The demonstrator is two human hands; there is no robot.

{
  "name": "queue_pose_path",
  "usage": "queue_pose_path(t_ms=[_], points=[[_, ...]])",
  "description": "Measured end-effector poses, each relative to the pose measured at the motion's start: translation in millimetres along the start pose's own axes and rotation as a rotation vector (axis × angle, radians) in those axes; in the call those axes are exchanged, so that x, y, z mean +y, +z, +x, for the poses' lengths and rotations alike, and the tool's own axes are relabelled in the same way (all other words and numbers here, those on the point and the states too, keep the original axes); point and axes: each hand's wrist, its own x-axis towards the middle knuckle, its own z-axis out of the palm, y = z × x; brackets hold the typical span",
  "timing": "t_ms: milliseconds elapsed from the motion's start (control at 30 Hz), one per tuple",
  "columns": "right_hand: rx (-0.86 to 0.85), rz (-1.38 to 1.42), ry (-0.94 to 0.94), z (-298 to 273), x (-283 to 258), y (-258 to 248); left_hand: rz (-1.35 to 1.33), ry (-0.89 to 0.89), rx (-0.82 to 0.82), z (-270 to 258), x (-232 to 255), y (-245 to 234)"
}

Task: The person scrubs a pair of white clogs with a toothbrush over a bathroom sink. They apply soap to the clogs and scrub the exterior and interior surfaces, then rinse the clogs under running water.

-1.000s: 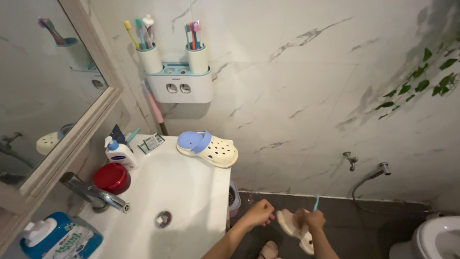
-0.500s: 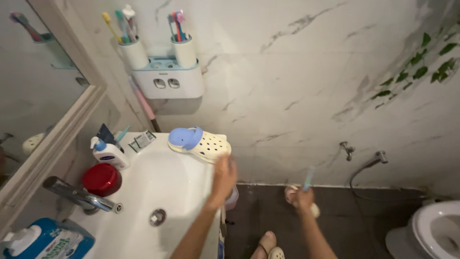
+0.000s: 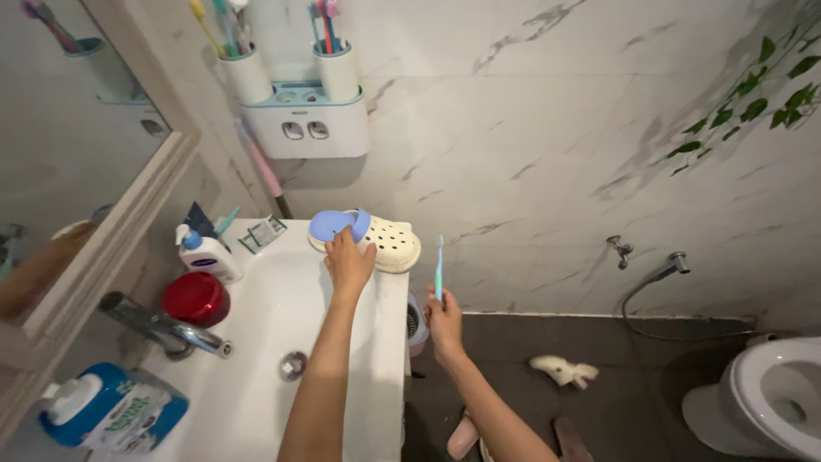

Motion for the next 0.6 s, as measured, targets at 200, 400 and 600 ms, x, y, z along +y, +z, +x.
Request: queue_pose_path(t_ms=[200,400,600], points=[[-0.067,0.064,0.066,-29.0,-17.6,30.4,-0.271,-0.002,-0.012,-7.4,-49.1,6.3],[-0.137,0.014,-0.075,-46.4,-31.6,49.1,-0.183,-0.09,-0.029,-71.3,-86.4,-34.0],[-0.408,-0.159,-0.259,-74.0,-69.8,116.3,-0.248,-0.263,-0.076,-159.1,-101.0,-115.3]])
